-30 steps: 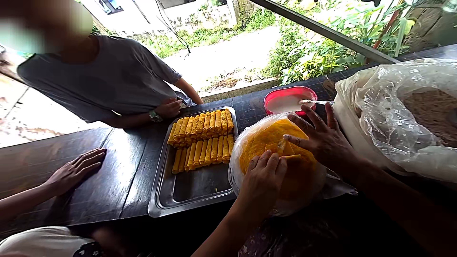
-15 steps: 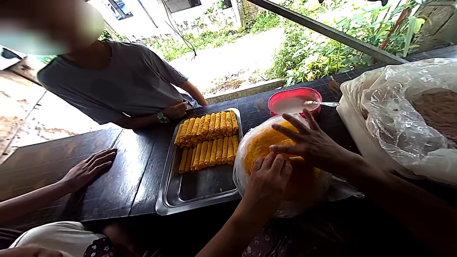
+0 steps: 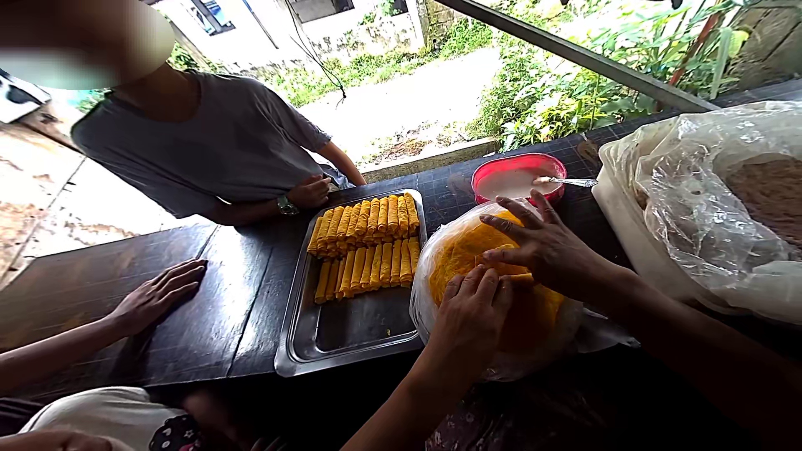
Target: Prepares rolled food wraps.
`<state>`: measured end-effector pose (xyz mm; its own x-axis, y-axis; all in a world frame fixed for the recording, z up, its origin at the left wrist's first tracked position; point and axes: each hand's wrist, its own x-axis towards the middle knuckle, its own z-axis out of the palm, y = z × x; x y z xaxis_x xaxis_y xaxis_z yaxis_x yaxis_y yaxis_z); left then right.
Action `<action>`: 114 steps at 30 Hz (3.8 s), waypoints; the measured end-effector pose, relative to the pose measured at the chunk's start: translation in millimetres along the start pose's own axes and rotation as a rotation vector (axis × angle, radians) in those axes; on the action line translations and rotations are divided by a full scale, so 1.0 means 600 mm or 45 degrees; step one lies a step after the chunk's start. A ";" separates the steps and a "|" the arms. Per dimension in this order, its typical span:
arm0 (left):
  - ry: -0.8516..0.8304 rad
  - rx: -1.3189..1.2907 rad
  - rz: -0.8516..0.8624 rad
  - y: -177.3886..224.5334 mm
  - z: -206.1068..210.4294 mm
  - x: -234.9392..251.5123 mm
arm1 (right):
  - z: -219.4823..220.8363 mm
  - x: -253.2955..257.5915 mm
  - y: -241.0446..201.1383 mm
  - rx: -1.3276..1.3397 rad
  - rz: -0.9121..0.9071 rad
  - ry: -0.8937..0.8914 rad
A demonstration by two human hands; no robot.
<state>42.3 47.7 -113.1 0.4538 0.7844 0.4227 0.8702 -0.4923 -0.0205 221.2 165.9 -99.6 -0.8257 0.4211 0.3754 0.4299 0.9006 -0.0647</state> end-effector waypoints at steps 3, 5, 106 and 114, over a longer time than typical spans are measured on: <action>-0.020 -0.027 -0.010 0.000 -0.004 0.000 | -0.005 -0.027 -0.010 0.045 0.102 0.234; -0.023 -0.044 -0.028 0.002 -0.008 0.000 | 0.006 -0.057 -0.034 0.071 0.185 0.405; 0.145 -0.451 -0.140 -0.033 -0.005 0.014 | -0.004 0.008 0.133 0.064 0.787 0.170; 0.115 -0.409 -0.095 -0.040 -0.003 0.011 | 0.056 0.049 0.185 -0.118 1.108 -0.502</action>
<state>24.1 64.0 -108.0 0.3597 0.7934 0.4910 0.7889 -0.5396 0.2941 232.6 282.0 -126.9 -0.2594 0.9596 -0.1091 0.9637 0.2498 -0.0944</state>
